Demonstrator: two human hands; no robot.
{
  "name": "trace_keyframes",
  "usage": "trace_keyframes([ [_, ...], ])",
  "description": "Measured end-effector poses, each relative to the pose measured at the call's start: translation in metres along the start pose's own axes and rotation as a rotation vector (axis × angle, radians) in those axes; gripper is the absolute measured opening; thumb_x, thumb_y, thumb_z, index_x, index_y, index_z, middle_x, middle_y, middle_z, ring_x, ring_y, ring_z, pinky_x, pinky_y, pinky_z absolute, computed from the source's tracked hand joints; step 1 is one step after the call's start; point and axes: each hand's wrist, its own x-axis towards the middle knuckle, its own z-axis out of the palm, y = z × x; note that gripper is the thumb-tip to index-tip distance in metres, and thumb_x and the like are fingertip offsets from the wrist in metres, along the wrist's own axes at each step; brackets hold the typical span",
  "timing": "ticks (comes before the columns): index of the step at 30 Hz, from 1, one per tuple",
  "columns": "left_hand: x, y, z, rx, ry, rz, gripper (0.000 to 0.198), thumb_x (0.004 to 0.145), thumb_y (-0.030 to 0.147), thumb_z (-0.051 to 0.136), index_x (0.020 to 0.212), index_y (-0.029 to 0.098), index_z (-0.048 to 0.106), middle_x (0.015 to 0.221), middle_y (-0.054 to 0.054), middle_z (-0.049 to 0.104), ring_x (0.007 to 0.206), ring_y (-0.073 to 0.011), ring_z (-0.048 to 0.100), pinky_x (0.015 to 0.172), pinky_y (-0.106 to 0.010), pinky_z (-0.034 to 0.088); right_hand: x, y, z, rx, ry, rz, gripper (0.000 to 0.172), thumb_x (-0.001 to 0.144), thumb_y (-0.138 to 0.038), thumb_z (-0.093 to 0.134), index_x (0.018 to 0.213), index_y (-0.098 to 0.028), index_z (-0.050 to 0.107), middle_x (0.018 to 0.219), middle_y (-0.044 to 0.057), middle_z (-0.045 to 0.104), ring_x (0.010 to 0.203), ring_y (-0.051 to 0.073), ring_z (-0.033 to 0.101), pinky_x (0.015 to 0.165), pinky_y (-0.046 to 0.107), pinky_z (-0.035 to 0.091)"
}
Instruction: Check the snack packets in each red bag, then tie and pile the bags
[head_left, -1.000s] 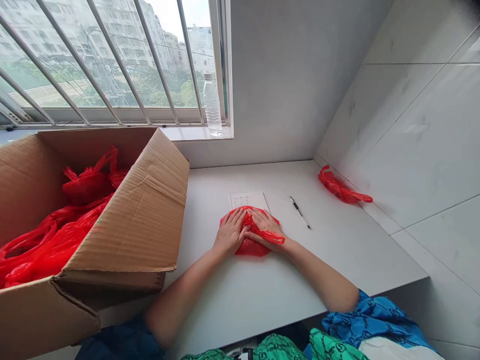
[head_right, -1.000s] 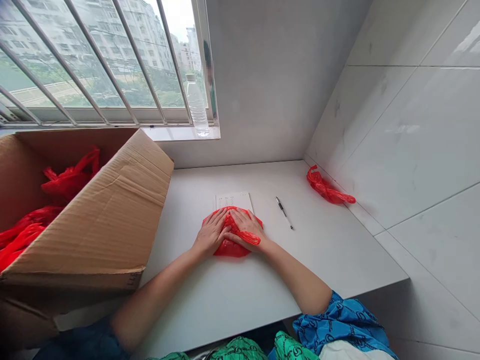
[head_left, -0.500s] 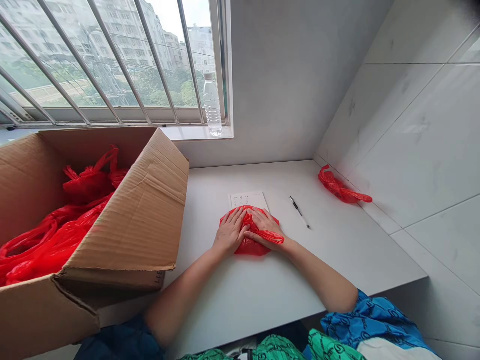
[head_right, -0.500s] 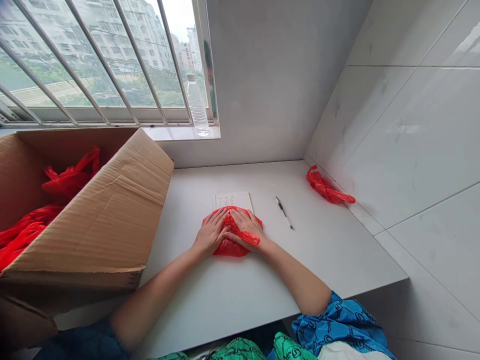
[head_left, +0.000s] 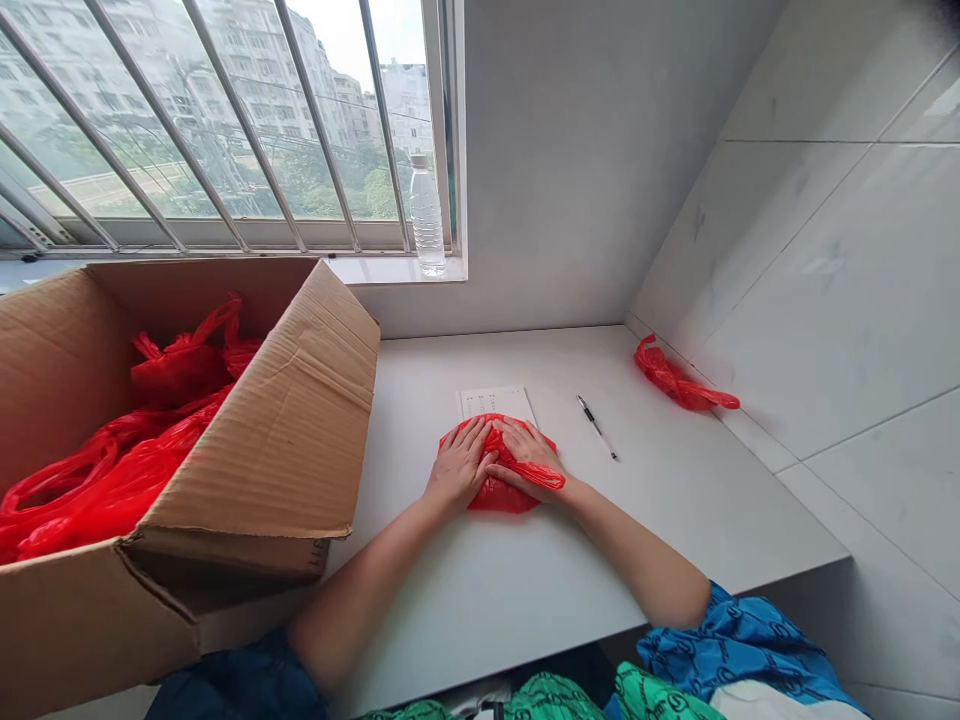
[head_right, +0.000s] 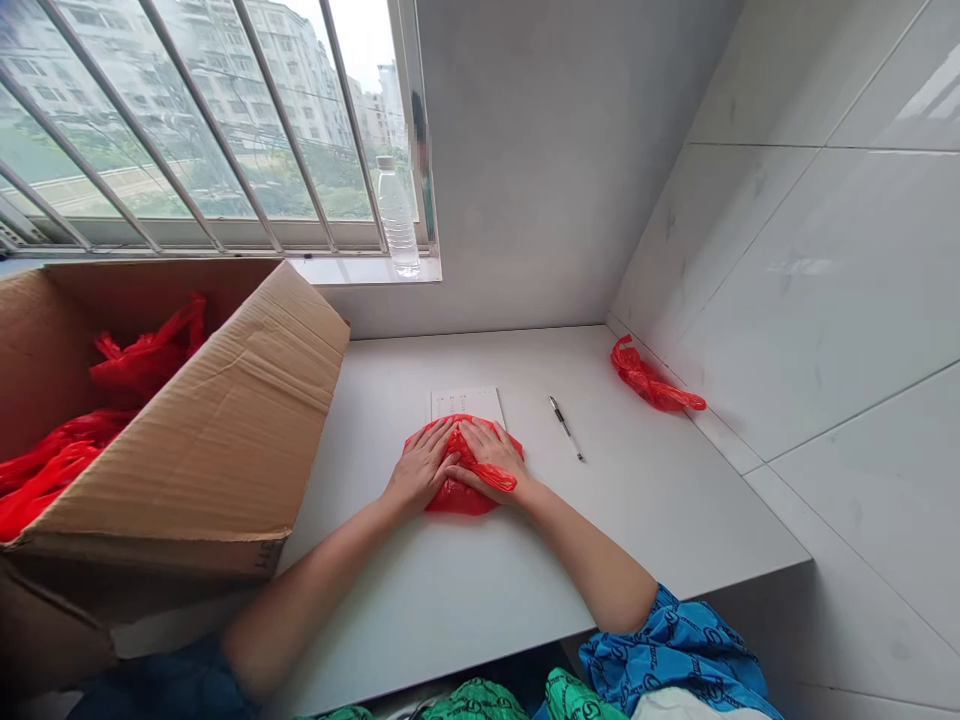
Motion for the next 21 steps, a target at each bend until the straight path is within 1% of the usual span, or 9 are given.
trace_keyframes([
  [8, 0.0, -0.002, 0.003, 0.023, 0.035, 0.015, 0.052, 0.103, 0.039, 0.034, 0.152, 0.021, 0.037, 0.157, -0.005, 0.039, 0.148, -0.0217, 0.03, 0.123, -0.045, 0.023, 0.001, 0.001, 0.001, -0.018, -0.007, 0.003, 0.084, 0.095, -0.072, 0.026, 0.158, -0.017, 0.021, 0.164, 0.006, 0.022, 0.153, 0.021, 0.012, 0.125, 0.044, 0.003],
  [12, -0.001, -0.002, 0.001, 0.02, 0.041, 0.028, 0.052, 0.102, 0.038, 0.035, 0.151, 0.021, 0.038, 0.156, -0.006, 0.04, 0.147, -0.022, 0.032, 0.122, -0.045, 0.025, 0.002, 0.002, 0.003, -0.032, -0.004, 0.002, 0.084, 0.095, -0.072, 0.027, 0.158, -0.018, 0.02, 0.164, 0.007, 0.023, 0.153, 0.022, 0.012, 0.125, 0.045, 0.003],
  [15, -0.002, 0.001, -0.003, 0.023, 0.034, 0.025, 0.051, 0.103, 0.037, 0.034, 0.15, 0.019, 0.039, 0.156, -0.007, 0.04, 0.147, -0.0225, 0.032, 0.122, -0.047, 0.024, 0.001, 0.002, 0.002, -0.029, 0.006, -0.014, 0.084, 0.095, -0.072, 0.027, 0.157, -0.016, 0.023, 0.163, 0.008, 0.025, 0.152, 0.023, 0.014, 0.125, 0.046, 0.005],
  [17, -0.005, 0.006, -0.008, 0.033, 0.038, 0.023, 0.05, 0.103, 0.036, 0.033, 0.15, 0.02, 0.039, 0.155, -0.008, 0.041, 0.146, -0.0233, 0.034, 0.122, -0.05, 0.022, -0.001, -0.001, -0.001, -0.024, 0.032, -0.05, 0.081, 0.095, -0.071, 0.029, 0.156, -0.017, 0.027, 0.161, 0.009, 0.03, 0.151, 0.024, 0.02, 0.124, 0.048, 0.008],
  [19, -0.009, 0.013, -0.016, 0.046, 0.074, 0.026, 0.049, 0.103, 0.036, 0.034, 0.15, 0.021, 0.039, 0.155, -0.009, 0.041, 0.144, -0.0236, 0.038, 0.122, -0.054, 0.02, -0.005, -0.006, -0.007, -0.007, 0.094, -0.092, 0.076, 0.097, -0.068, 0.029, 0.156, -0.02, 0.028, 0.155, 0.01, 0.041, 0.145, 0.025, 0.033, 0.123, 0.05, 0.014],
  [21, -0.015, 0.023, -0.028, 0.051, 0.127, 0.035, 0.048, 0.103, 0.037, 0.034, 0.149, 0.023, 0.04, 0.154, -0.01, 0.042, 0.14, -0.0229, 0.043, 0.122, -0.054, 0.02, -0.01, -0.013, -0.015, 0.03, 0.185, -0.138, 0.067, 0.101, -0.062, 0.025, 0.157, -0.024, 0.025, 0.142, 0.01, 0.056, 0.131, 0.023, 0.049, 0.117, 0.047, 0.028],
])
